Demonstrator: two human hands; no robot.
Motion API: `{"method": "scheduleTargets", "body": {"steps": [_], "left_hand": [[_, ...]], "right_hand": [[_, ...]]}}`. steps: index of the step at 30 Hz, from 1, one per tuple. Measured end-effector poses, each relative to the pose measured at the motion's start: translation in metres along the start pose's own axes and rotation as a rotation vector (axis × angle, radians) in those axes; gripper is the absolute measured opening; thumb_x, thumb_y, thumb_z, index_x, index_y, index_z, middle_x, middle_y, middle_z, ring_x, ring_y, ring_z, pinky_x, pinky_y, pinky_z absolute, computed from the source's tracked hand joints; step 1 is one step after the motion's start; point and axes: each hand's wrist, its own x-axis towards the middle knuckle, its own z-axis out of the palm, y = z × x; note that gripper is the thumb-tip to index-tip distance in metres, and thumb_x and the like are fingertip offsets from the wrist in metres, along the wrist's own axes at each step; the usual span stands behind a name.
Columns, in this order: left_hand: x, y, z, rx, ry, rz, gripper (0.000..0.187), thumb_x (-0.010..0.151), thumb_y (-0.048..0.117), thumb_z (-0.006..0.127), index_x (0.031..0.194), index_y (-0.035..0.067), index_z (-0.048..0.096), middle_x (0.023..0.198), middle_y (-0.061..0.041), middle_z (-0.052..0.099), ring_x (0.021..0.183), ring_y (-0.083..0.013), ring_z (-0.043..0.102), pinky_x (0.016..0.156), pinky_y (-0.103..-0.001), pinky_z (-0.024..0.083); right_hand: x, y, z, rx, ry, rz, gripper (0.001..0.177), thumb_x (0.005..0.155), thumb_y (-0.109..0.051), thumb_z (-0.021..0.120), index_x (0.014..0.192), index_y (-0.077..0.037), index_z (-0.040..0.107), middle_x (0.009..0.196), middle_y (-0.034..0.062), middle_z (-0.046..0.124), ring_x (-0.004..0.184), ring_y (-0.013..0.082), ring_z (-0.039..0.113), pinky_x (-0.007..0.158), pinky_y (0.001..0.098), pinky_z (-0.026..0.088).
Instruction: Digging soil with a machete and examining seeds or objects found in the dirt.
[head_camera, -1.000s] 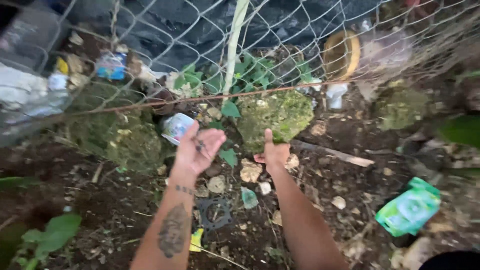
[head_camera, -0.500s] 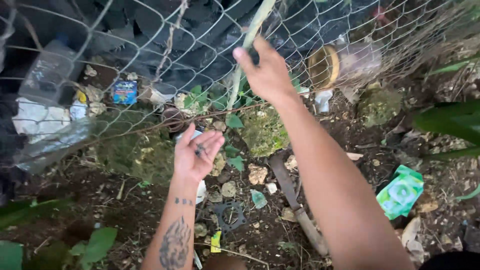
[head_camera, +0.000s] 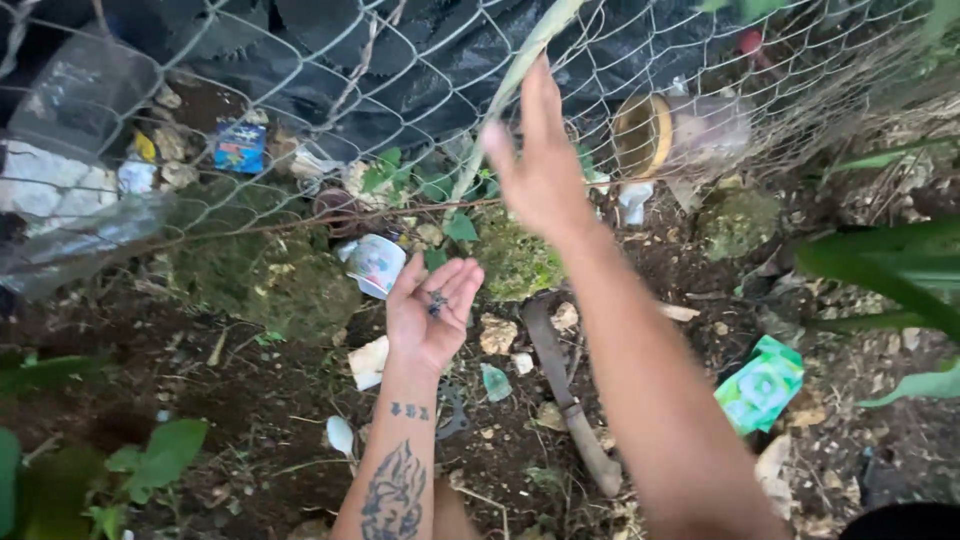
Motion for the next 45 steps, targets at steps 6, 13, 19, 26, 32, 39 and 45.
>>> {"method": "scheduleTargets", "body": {"steps": [6, 13, 19, 26, 32, 39, 45], "left_hand": [[-0.02, -0.025, 0.01, 0.122, 0.096, 0.04, 0.054, 0.1, 0.04, 0.059, 0.103, -0.014, 0.069, 0.112, -0.029, 0.073, 0.106, -0.0381, 0.074, 0.09, -0.037, 0.065], [-0.077, -0.014, 0.022, 0.261, 0.111, 0.102, 0.055, 0.099, 0.04, 0.057, 0.1, -0.013, 0.07, 0.109, -0.03, 0.073, 0.105, -0.04, 0.073, 0.09, -0.038, 0.065], [-0.118, -0.004, 0.021, 0.415, 0.178, 0.226, 0.056, 0.103, 0.041, 0.053, 0.105, -0.013, 0.069, 0.109, -0.031, 0.073, 0.104, -0.0408, 0.073, 0.088, -0.039, 0.061], [-0.136, -0.025, 0.024, 0.509, 0.209, 0.241, 0.061, 0.103, 0.042, 0.048, 0.102, -0.015, 0.069, 0.107, -0.033, 0.072, 0.101, -0.0426, 0.073, 0.089, -0.04, 0.063], [-0.117, -0.038, 0.033, 0.476, 0.201, 0.175, 0.061, 0.102, 0.043, 0.049, 0.1, -0.015, 0.069, 0.106, -0.031, 0.073, 0.102, -0.0414, 0.074, 0.09, -0.04, 0.064], [-0.105, -0.042, 0.024, 0.516, 0.177, 0.241, 0.059, 0.105, 0.041, 0.05, 0.106, -0.015, 0.068, 0.109, -0.032, 0.072, 0.106, -0.0433, 0.071, 0.092, -0.042, 0.061], [-0.071, -0.037, -0.01, 0.421, 0.139, 0.301, 0.069, 0.105, 0.05, 0.046, 0.108, -0.015, 0.068, 0.115, -0.031, 0.072, 0.113, -0.0423, 0.07, 0.1, -0.042, 0.059]], "right_hand": [[-0.19, 0.041, 0.087, 0.342, 0.313, 0.754, 0.085, 0.098, -0.027, 0.077, 0.156, 0.007, 0.024, 0.153, 0.0338, 0.041, 0.14, 0.0422, 0.049, 0.116, 0.0452, 0.044], [-0.265, 0.106, 0.168, 1.103, 0.332, 1.626, 0.092, 0.065, -0.056, 0.087, 0.138, -0.012, 0.052, 0.125, 0.012, 0.064, 0.107, 0.0269, 0.065, 0.084, 0.0481, 0.054], [-0.231, 0.106, 0.155, 1.042, 0.335, 1.9, 0.081, 0.072, -0.053, 0.09, 0.125, -0.002, 0.056, 0.114, 0.0131, 0.06, 0.102, 0.0345, 0.06, 0.082, 0.06, 0.054], [-0.243, 0.13, 0.17, 0.954, 0.337, 1.93, 0.087, 0.081, -0.047, 0.093, 0.134, 0.005, 0.048, 0.136, 0.0256, 0.049, 0.098, 0.0372, 0.053, 0.078, 0.0626, 0.055], [-0.225, 0.113, 0.142, 0.94, 0.233, 1.904, 0.068, 0.082, -0.043, 0.086, 0.13, -0.004, 0.059, 0.124, 0.0131, 0.061, 0.108, 0.0347, 0.06, 0.083, 0.0552, 0.061], [-0.286, 0.104, 0.093, 0.641, -0.053, 1.311, 0.076, 0.085, -0.048, 0.082, 0.139, -0.005, 0.051, 0.113, 0.0176, 0.074, 0.098, 0.0309, 0.074, 0.076, 0.0443, 0.064], [-0.374, 0.072, 0.012, -0.224, -0.464, 0.616, 0.069, 0.09, -0.056, 0.071, 0.135, -0.005, 0.057, 0.122, 0.0264, 0.066, 0.098, 0.0393, 0.071, 0.071, 0.0446, 0.063]]}}
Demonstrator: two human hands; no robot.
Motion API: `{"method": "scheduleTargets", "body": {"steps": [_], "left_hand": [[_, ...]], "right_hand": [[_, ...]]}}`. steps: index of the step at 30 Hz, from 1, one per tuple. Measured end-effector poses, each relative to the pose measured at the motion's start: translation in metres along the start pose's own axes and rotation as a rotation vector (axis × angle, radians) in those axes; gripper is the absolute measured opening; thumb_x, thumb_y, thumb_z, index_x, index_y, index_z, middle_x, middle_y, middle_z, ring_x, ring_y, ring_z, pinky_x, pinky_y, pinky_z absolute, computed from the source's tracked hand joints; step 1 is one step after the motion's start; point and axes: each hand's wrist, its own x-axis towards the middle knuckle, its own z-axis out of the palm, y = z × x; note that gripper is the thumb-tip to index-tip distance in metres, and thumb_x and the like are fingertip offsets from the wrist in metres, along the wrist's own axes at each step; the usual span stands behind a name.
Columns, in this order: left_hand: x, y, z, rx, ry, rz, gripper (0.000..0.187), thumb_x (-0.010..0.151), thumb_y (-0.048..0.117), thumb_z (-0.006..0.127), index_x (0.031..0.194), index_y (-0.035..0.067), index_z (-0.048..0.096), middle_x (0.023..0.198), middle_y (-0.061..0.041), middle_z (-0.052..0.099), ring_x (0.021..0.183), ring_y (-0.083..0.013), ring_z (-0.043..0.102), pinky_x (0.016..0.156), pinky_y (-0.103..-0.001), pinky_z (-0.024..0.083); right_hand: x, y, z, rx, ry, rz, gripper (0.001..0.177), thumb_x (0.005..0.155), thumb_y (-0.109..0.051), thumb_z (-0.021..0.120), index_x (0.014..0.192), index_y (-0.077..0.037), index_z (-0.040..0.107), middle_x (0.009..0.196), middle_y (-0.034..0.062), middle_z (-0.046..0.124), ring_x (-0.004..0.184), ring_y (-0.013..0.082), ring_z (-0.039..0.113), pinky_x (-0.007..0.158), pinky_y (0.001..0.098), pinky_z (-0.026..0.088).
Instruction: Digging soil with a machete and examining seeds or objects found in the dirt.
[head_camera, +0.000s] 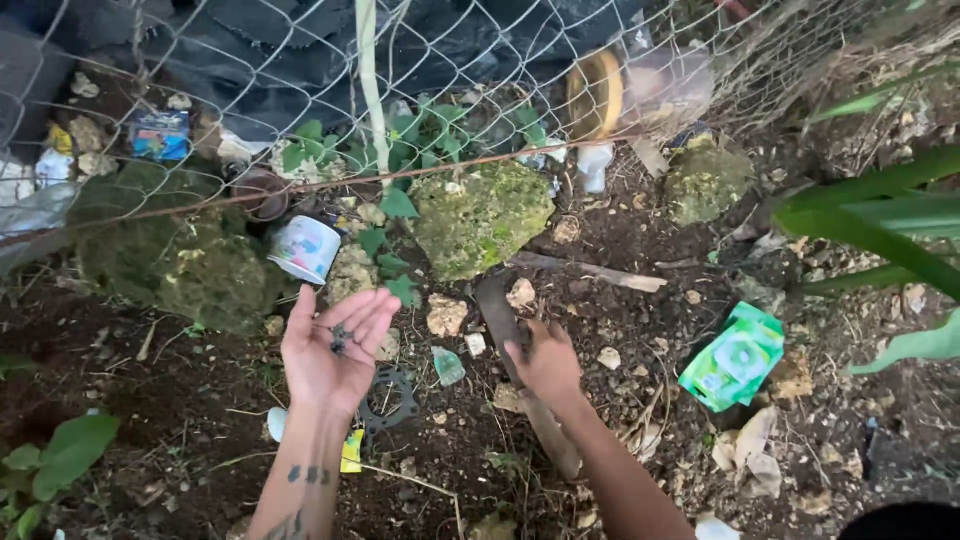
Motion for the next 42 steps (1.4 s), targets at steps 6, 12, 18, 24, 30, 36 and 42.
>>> {"method": "scheduleTargets", "body": {"steps": [6, 12, 18, 24, 30, 36, 42], "left_hand": [[0.037, -0.021, -0.022, -0.034, -0.027, -0.03, 0.08, 0.104, 0.059, 0.043, 0.11, -0.017, 0.065, 0.12, -0.031, 0.069, 0.118, -0.0444, 0.068, 0.105, -0.044, 0.056], [0.059, -0.029, -0.032, -0.032, -0.019, -0.086, 0.084, 0.105, 0.062, 0.039, 0.112, -0.018, 0.064, 0.122, -0.031, 0.068, 0.12, -0.0432, 0.067, 0.106, -0.043, 0.056], [0.065, -0.04, -0.013, 0.016, 0.046, -0.104, 0.083, 0.103, 0.062, 0.039, 0.111, -0.015, 0.067, 0.118, -0.031, 0.07, 0.117, -0.0414, 0.067, 0.104, -0.043, 0.056], [0.085, -0.078, -0.016, -0.057, -0.063, -0.218, 0.078, 0.101, 0.06, 0.047, 0.106, -0.015, 0.067, 0.115, -0.029, 0.072, 0.115, -0.0413, 0.07, 0.106, -0.043, 0.056], [0.1, -0.109, -0.01, -0.152, -0.035, -0.339, 0.076, 0.099, 0.059, 0.054, 0.103, -0.015, 0.068, 0.115, -0.031, 0.071, 0.114, -0.0434, 0.068, 0.104, -0.045, 0.057], [0.087, -0.092, -0.004, -0.118, -0.063, -0.273, 0.077, 0.098, 0.06, 0.053, 0.104, -0.015, 0.07, 0.119, -0.031, 0.071, 0.116, -0.0437, 0.069, 0.105, -0.044, 0.057], [0.051, -0.083, 0.007, -0.149, -0.078, -0.17, 0.075, 0.1, 0.059, 0.051, 0.102, -0.014, 0.07, 0.116, -0.03, 0.07, 0.116, -0.0438, 0.068, 0.104, -0.045, 0.057]], "right_hand": [[-0.065, -0.005, -0.047, -0.132, -0.804, 0.252, 0.065, 0.099, -0.053, 0.059, 0.146, -0.014, 0.039, 0.099, 0.0103, 0.072, 0.071, 0.0209, 0.071, 0.056, 0.0296, 0.06], [-0.094, 0.028, -0.02, -0.166, -0.829, 0.171, 0.073, 0.104, -0.025, 0.052, 0.161, -0.006, 0.011, 0.08, 0.0098, 0.064, 0.058, 0.0197, 0.063, 0.045, 0.0284, 0.058], [-0.075, 0.024, -0.121, 0.52, -0.546, 0.146, 0.056, 0.104, -0.034, 0.033, 0.156, -0.012, 0.039, 0.056, 0.0103, 0.059, 0.036, 0.0171, 0.054, 0.029, 0.0291, 0.053], [-0.11, 0.012, -0.083, 0.375, -0.515, -0.035, 0.047, 0.109, -0.04, 0.041, 0.142, -0.008, 0.049, 0.071, 0.0139, 0.071, 0.045, 0.0134, 0.067, 0.042, 0.0267, 0.057], [-0.118, -0.002, -0.118, 0.323, -0.51, 0.299, 0.06, 0.102, -0.032, 0.038, 0.161, -0.022, 0.039, 0.099, 0.0163, 0.076, 0.053, 0.0251, 0.074, 0.053, 0.0362, 0.065], [-0.165, 0.059, -0.087, 0.269, -0.202, 0.354, 0.056, 0.1, -0.035, 0.056, 0.148, -0.007, 0.047, 0.079, 0.0235, 0.079, 0.053, 0.0214, 0.075, 0.052, 0.0343, 0.066], [-0.165, 0.058, -0.069, 0.39, -0.384, 0.355, 0.064, 0.095, -0.033, 0.052, 0.157, -0.016, 0.043, 0.08, 0.0216, 0.08, 0.051, 0.0266, 0.074, 0.048, 0.0382, 0.066]]}}
